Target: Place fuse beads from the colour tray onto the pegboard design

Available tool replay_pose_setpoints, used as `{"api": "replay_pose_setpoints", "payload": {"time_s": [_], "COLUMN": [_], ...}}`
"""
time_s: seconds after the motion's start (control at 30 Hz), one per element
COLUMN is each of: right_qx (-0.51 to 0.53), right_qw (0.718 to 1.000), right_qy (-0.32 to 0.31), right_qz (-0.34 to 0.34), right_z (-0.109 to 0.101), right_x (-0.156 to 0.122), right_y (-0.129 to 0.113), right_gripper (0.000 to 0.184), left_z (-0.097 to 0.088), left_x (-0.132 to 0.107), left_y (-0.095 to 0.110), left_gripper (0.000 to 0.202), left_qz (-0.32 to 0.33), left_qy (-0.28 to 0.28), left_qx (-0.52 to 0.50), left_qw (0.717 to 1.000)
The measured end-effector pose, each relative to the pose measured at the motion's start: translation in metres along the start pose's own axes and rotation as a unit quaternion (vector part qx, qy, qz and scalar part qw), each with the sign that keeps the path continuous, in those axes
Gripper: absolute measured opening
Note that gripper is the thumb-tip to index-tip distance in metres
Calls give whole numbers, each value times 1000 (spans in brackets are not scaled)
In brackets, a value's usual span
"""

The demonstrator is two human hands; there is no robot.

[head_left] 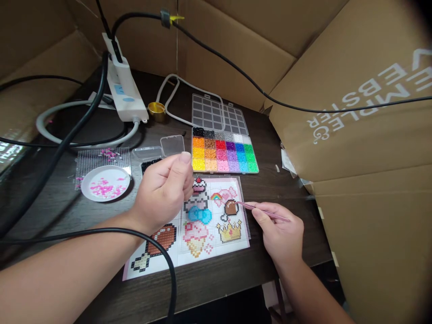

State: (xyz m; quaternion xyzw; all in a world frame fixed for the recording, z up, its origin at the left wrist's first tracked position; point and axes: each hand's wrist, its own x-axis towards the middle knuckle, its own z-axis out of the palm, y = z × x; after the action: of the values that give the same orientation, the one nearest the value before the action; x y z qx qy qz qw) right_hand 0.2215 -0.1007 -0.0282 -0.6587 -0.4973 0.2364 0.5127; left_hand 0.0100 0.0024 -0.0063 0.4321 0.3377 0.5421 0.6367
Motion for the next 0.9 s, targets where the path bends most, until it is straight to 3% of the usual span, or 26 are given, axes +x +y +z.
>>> {"api": "replay_pose_setpoints", "payload": {"time_s": [0.9], "right_qx": [24], "right_qw": [1000], "right_qy": [0], "right_qz": [-5], "right_z": [-2], "right_x": [0], "right_y": [6], "right_gripper": [8], "left_z": [-3], "left_x": [1], "left_y": [-1], "left_gripper": [44], "left_qz": [10], "left_qy": [-16], "left_qx": [21], "left_qw": [1000]}}
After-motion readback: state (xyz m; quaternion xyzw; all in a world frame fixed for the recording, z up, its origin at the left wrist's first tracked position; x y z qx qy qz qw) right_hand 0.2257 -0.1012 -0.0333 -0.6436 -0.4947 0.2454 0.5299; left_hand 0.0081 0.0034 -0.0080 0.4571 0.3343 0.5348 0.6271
